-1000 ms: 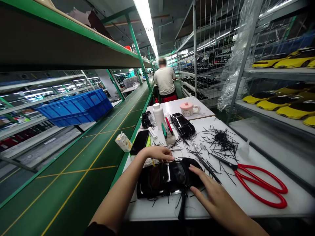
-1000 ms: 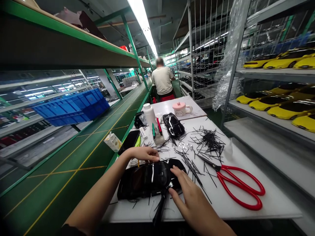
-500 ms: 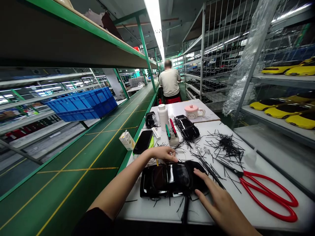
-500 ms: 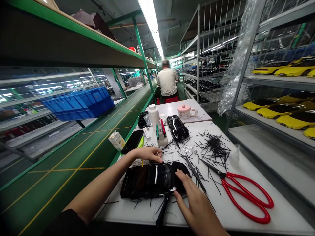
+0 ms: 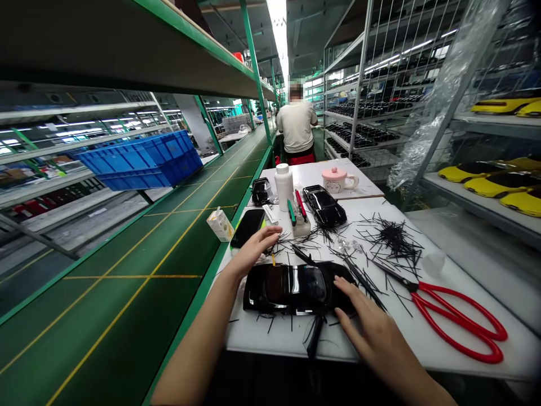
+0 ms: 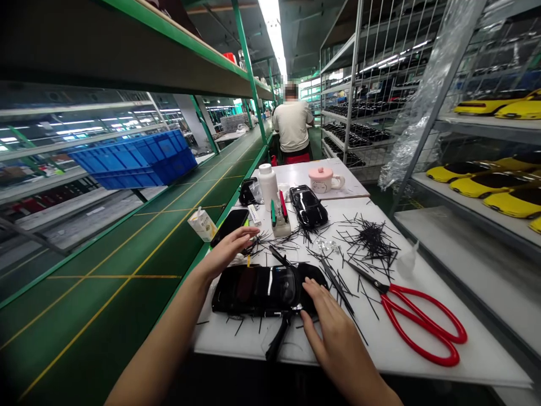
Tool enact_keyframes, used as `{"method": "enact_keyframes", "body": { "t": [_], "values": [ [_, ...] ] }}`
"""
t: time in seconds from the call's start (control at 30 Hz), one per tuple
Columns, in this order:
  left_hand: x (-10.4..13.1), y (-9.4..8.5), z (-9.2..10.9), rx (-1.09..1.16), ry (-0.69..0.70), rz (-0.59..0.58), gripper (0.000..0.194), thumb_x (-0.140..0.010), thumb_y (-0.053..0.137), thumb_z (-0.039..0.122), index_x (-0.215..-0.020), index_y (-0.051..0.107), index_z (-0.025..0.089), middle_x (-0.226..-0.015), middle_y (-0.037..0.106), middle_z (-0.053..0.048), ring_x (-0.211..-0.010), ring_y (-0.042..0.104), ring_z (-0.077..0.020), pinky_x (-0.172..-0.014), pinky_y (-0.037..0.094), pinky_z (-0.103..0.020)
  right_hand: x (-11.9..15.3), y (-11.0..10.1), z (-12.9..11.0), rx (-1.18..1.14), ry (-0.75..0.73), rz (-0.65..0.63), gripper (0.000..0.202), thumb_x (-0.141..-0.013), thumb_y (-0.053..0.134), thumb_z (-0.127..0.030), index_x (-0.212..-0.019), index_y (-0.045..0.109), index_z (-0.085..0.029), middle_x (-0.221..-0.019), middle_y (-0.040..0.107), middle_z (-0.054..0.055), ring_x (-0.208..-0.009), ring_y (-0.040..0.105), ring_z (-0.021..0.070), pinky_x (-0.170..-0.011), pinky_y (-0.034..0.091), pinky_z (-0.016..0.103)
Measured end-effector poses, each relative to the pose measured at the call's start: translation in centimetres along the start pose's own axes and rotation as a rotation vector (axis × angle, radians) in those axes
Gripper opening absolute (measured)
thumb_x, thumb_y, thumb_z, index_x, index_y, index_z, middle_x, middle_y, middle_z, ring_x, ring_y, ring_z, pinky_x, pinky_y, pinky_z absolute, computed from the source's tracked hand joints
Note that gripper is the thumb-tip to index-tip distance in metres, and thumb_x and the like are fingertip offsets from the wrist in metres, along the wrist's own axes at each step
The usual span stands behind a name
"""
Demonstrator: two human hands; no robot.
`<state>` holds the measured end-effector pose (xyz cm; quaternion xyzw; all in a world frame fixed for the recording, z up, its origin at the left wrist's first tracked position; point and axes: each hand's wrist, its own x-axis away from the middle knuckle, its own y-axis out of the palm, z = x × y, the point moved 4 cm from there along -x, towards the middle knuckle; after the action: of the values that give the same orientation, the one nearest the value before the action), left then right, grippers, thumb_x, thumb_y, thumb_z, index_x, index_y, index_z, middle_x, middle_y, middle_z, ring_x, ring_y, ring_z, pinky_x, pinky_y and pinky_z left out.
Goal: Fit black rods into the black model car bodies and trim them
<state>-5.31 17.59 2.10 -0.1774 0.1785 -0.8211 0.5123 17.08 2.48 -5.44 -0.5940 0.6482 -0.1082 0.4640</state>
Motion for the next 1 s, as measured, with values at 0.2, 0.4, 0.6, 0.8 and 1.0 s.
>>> {"method": "enact_keyframes", "body": {
  "t": [0.2,0.4,0.6,0.8,1.0],
  "values": [
    [3.4,0.6,0.1,-0.136,-0.068,-0.106,0.049,-0.087,0.059,0.055,-0.124,0.06,0.023,-0.138,0.061,-0.007,-0.129,0.054,-0.0282,-0.11,0.039,-0.038,-0.9,-3.8,3.2,-0.001,0.168,-0.038,0.031,-0.1,0.046,-0.041,-0.121,0.059,-0.023,-0.1,0.074,0.007,-0.088,0.072,0.0238,-0.076,0.059,0.035],
    [1.1,2.4,1.3,-0.189,-0.011,-0.197,0.044,-0.093,0.054,0.047,-0.13,0.055,0.023,-0.142,0.058,-0.005,-0.13,0.054,-0.0226,-0.109,0.041,-0.031,-0.7,-3.8,7.0,0.27,0.198,-0.151,0.037,-0.097,0.04,-0.044,-0.115,0.062,-0.02,-0.091,0.071,0.009,-0.065,0.066,0.0242,-0.055,0.048,0.035],
    [-0.5,1.4,0.9,-0.179,0.06,-0.105,0.038,-0.089,0.059,0.047,-0.116,0.064,0.02,-0.128,0.066,-0.008,-0.123,0.058,-0.0264,-0.108,0.041,-0.039,-1.1,-6.0,6.5,0.086,0.321,-0.11,0.05,-0.096,0.044,-0.049,-0.134,0.056,-0.018,-0.091,0.071,0.01,-0.069,0.07,0.0254,-0.056,0.052,0.036],
    [-0.8,0.0,-1.4,-0.047,0.056,-0.002,0.038,-0.093,0.053,0.045,-0.113,0.062,0.015,-0.119,0.071,-0.012,-0.116,0.064,-0.0231,-0.105,0.045,-0.037,-2.4,-6.1,1.3,-0.577,0.415,0.053,0.026,-0.09,0.068,-0.041,-0.111,0.064,-0.028,-0.093,0.076,0.004,-0.094,0.074,0.0248,-0.08,0.061,0.034],
    [-1.2,0.0,-2.3,-0.046,0.058,0.037,0.039,-0.092,0.056,0.049,-0.111,0.064,0.016,-0.115,0.073,-0.011,-0.112,0.066,-0.0226,-0.102,0.047,-0.035,-4.3,-1.7,-3.2,-0.583,0.109,-0.162,0.006,-0.092,0.066,-0.029,-0.094,0.067,-0.024,-0.096,0.072,0.005,-0.098,0.067,0.023,-0.085,0.055,0.038]
  ]
}}
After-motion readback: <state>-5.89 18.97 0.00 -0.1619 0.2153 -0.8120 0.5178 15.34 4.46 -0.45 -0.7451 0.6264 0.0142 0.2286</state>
